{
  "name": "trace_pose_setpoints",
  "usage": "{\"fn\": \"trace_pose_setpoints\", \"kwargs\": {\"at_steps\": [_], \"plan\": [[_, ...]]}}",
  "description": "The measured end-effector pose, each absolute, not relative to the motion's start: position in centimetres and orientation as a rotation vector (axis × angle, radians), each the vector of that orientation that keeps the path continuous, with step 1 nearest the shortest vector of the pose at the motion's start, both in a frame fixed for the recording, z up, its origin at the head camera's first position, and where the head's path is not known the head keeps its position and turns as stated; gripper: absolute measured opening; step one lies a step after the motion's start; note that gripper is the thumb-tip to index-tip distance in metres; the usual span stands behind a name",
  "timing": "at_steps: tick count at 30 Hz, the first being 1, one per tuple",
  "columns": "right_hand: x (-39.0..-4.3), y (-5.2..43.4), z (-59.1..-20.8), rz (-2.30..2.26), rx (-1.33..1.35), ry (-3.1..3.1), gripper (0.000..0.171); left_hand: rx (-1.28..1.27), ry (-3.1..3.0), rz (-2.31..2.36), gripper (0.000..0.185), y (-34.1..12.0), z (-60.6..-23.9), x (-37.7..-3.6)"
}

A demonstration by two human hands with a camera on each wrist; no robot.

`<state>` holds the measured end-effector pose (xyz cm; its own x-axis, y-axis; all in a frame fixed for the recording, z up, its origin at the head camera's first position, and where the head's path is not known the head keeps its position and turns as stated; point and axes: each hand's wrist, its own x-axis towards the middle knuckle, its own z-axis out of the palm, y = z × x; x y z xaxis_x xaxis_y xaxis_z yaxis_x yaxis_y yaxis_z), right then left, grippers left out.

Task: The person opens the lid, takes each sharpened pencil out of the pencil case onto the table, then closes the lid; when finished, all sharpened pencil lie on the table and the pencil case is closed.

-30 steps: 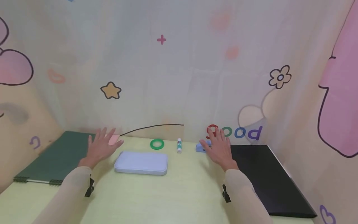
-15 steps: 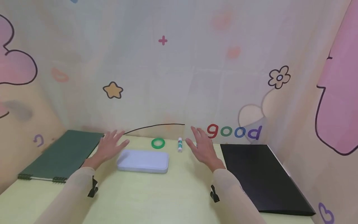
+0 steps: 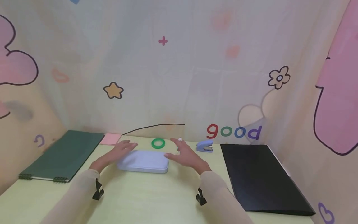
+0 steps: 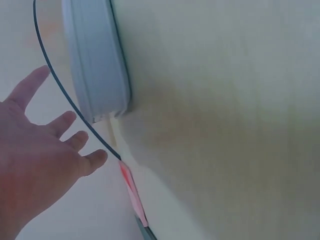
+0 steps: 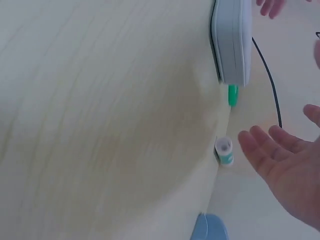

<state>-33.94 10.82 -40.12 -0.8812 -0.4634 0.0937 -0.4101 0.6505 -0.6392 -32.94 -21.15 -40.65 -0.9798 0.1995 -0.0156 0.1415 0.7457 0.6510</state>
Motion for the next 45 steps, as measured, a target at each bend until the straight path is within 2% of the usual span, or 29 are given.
{"fn": "trace_pose_setpoints", "kwargs": {"at_steps": [5, 9, 17, 26, 35, 45], "plan": [[-34.0, 9.1, -41.0, -0.987, -0.788, 2.690, 0.091, 0.454, 2.798, 0.981, 0.069, -21.5, -41.3, -32.7], [-33.8, 8.1, -41.5, -0.938, -0.807, 2.694, 0.092, 0.530, 2.760, 0.946, 0.069, -21.6, -41.3, -32.6], [-33.5, 6.6, -42.3, -0.895, -0.844, 2.689, 0.086, 0.443, 2.810, 0.813, 0.079, -21.5, -42.0, -32.0], [-33.4, 5.8, -42.1, -0.770, -0.888, 2.721, 0.084, 0.523, 2.878, 0.710, 0.091, -21.1, -42.3, -31.9], [-33.7, 5.4, -42.3, -0.661, -0.921, 2.767, 0.090, 0.448, 2.902, 0.665, 0.091, -20.4, -42.0, -31.6], [-34.2, 5.2, -42.3, -0.560, -0.931, 2.807, 0.088, 0.459, 2.914, 0.626, 0.090, -20.7, -42.1, -31.7]]}}
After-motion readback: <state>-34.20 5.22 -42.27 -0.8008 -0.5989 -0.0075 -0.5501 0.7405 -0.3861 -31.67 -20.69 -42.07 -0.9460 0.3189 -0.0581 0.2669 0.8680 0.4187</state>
